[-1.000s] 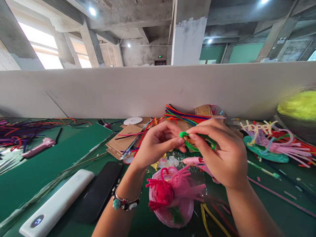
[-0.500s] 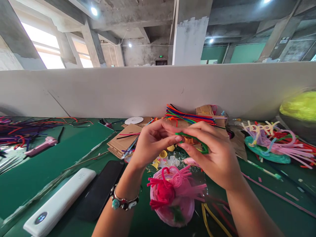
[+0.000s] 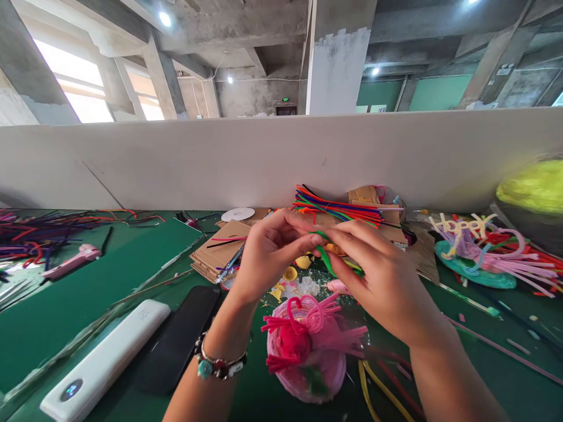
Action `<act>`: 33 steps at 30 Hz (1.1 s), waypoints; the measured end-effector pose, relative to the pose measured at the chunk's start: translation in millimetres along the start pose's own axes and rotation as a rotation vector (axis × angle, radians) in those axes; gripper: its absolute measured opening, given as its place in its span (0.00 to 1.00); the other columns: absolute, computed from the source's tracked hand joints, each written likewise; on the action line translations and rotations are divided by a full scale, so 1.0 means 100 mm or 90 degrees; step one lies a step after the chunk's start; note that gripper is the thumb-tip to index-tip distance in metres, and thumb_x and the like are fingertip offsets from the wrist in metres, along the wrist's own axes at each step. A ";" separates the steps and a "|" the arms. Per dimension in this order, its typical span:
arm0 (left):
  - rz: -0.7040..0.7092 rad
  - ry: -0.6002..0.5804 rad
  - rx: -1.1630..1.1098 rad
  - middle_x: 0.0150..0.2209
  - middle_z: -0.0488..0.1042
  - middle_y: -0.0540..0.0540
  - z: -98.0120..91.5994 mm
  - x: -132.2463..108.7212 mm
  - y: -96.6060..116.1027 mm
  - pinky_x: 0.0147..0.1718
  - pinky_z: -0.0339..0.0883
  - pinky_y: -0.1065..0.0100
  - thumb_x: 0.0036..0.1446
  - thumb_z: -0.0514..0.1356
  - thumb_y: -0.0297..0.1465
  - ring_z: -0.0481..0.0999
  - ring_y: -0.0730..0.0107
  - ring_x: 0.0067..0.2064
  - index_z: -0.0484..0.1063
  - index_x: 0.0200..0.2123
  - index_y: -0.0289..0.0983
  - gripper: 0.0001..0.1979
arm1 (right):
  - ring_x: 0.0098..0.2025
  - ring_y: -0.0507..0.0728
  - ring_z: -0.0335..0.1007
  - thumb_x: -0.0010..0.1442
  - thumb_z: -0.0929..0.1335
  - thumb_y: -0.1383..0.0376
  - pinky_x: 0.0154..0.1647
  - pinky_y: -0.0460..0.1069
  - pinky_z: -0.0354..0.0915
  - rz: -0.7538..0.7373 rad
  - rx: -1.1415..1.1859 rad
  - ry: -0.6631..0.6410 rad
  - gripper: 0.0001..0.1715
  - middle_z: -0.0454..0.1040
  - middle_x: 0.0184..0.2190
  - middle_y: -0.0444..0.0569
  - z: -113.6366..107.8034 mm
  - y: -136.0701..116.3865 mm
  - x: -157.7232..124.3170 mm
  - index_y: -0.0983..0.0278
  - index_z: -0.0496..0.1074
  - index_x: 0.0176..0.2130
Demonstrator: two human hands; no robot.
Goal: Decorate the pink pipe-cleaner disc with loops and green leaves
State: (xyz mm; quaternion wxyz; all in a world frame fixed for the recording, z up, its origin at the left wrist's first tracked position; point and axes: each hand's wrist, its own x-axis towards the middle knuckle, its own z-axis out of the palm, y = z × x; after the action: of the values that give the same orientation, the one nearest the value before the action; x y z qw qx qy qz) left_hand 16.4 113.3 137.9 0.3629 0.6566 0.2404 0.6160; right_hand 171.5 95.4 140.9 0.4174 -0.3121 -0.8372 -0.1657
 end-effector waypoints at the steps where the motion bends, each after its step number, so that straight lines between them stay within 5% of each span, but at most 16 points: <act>1: 0.003 0.001 0.009 0.23 0.71 0.52 0.01 0.00 0.00 0.23 0.70 0.77 0.45 0.61 0.23 0.72 0.80 0.24 0.67 0.24 0.36 0.06 | 0.37 0.53 0.70 0.59 0.60 0.71 0.35 0.49 0.67 0.007 0.015 -0.010 0.14 0.72 0.37 0.51 -0.01 0.00 0.00 0.66 0.67 0.45; 14: -0.064 -0.007 0.022 0.27 0.76 0.49 0.02 0.02 -0.07 0.30 0.72 0.75 0.45 0.60 0.24 0.76 0.76 0.30 0.70 0.27 0.35 0.03 | 0.38 0.59 0.67 0.60 0.59 0.66 0.36 0.55 0.65 0.007 -0.088 -0.016 0.12 0.73 0.34 0.53 0.10 0.03 0.02 0.66 0.68 0.42; 23: -0.094 0.001 0.085 0.29 0.78 0.47 0.01 0.03 -0.09 0.30 0.72 0.75 0.48 0.59 0.24 0.77 0.75 0.30 0.71 0.32 0.35 0.05 | 0.27 0.54 0.68 0.62 0.57 0.67 0.24 0.47 0.60 0.012 -0.147 -0.057 0.15 0.70 0.30 0.51 0.15 0.07 0.02 0.69 0.69 0.40; 33: -0.083 0.024 0.190 0.26 0.78 0.49 0.00 0.02 -0.09 0.28 0.71 0.74 0.49 0.59 0.24 0.77 0.74 0.29 0.72 0.28 0.35 0.03 | 0.29 0.53 0.68 0.62 0.57 0.69 0.23 0.46 0.58 -0.004 -0.191 -0.093 0.16 0.70 0.30 0.50 0.16 0.25 -0.03 0.68 0.67 0.47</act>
State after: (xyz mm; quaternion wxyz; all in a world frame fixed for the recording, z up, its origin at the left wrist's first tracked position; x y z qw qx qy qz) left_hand 17.5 120.0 132.2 0.2958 0.6743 0.3783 0.5609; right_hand 180.1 121.9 129.8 0.3032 -0.3796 -0.8322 -0.2671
